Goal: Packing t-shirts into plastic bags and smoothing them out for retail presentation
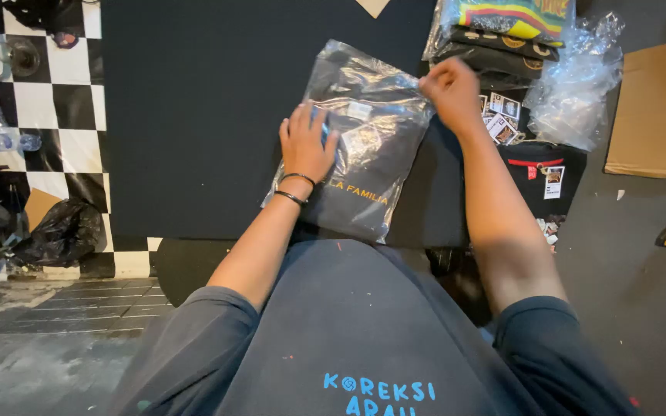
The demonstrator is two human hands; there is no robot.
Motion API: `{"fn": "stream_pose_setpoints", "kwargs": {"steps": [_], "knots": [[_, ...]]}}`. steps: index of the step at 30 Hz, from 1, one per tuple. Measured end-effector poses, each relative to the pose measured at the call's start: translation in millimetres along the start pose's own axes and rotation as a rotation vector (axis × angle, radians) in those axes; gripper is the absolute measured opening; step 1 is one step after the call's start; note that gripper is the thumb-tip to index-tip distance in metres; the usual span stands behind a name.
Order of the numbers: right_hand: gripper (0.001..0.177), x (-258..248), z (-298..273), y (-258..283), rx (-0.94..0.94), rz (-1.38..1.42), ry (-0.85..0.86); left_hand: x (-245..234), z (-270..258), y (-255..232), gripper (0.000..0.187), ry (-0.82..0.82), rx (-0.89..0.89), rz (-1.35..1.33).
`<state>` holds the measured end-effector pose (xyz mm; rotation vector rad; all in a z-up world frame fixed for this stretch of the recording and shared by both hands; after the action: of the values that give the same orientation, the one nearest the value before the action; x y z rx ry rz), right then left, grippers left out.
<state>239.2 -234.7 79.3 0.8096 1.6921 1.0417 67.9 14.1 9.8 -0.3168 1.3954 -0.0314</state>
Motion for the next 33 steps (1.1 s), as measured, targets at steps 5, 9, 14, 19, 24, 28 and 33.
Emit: {"fn": "stream_pose_setpoints", "kwargs": {"steps": [5,9,14,19,24,28,33], "knots": [[0.023,-30.4,1.1,-36.7,-0.157,0.001,-0.235,-3.5,27.6,9.8,0.049,0.069,-0.178,0.01],[0.056,-32.2,-17.3,-113.6,-0.012,0.227,-0.331,34.8,62.6,36.4,0.062,0.014,-0.325,-0.047],[0.055,7.6,-50.7,-141.0,0.331,0.36,-0.355,74.5,108.8,56.1,0.051,0.242,-0.419,-0.184],[0.017,7.6,-47.5,-152.2,0.413,0.37,-0.389,144.2,119.2,93.6,0.006,0.403,-0.549,-0.14],[0.021,9.8,-59.6,-128.8,0.475,0.625,-0.353,84.4,106.0,64.2,0.008,0.527,-0.473,-0.234],[0.008,14.4,-58.5,-123.4,0.517,0.622,-0.37,68.2,107.3,61.1,0.012,0.478,-0.495,-0.292],[0.004,11.7,-42.9,-116.0,0.322,0.486,-0.379,34.0,104.6,38.8,0.02,0.354,-0.488,-0.38]]}}
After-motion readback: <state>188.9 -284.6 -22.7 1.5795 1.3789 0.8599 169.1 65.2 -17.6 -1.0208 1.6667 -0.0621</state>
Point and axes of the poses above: each hand's wrist, its own z-axis towards the middle knuckle, its own x-axis out of the palm, y = z × x, the point moved 7 cm from there along z, towards the middle knuckle, and after that the axes turned 15 degrees about z, right-handed, at the moved point
